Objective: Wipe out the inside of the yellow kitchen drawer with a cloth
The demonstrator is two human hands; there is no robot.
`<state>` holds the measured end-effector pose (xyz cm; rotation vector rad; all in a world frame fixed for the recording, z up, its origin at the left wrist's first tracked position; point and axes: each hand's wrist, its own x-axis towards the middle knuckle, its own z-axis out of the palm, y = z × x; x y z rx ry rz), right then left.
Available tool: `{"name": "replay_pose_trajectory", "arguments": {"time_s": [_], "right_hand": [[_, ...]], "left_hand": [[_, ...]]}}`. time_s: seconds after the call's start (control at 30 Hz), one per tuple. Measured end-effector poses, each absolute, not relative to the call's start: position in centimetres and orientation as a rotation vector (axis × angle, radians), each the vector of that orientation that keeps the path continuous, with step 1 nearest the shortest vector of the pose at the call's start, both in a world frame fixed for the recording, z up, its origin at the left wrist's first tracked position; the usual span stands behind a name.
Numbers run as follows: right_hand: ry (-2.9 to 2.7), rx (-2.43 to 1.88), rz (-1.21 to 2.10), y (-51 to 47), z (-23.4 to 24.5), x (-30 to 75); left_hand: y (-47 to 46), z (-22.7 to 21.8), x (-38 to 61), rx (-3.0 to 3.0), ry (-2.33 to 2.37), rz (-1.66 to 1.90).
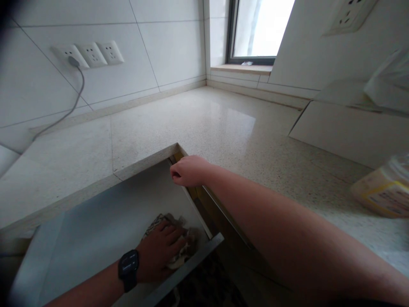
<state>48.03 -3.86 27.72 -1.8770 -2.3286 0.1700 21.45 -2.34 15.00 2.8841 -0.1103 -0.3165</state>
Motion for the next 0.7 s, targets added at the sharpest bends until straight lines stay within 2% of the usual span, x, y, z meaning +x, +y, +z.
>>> {"name": "replay_pose_trajectory", "arguments": {"time_s": [0.23, 0.53, 0.7], "right_hand": [[-2.343, -1.900, 0.152, -3.9, 27.9, 47.8], [-2.345, -1.905, 0.146, -3.9, 27.9, 47.9], [-2.349, -1.909, 0.151, -3.9, 27.8, 47.8]], "left_hand": [[-1.9, 13.4, 22.7, 2.991, -0.070, -0.184], [10.4, 12.9, 26.2, 3.008, 0.973, 0.115], [12.6, 12.8, 27.6, 2.968, 1.144, 0.132]]}}
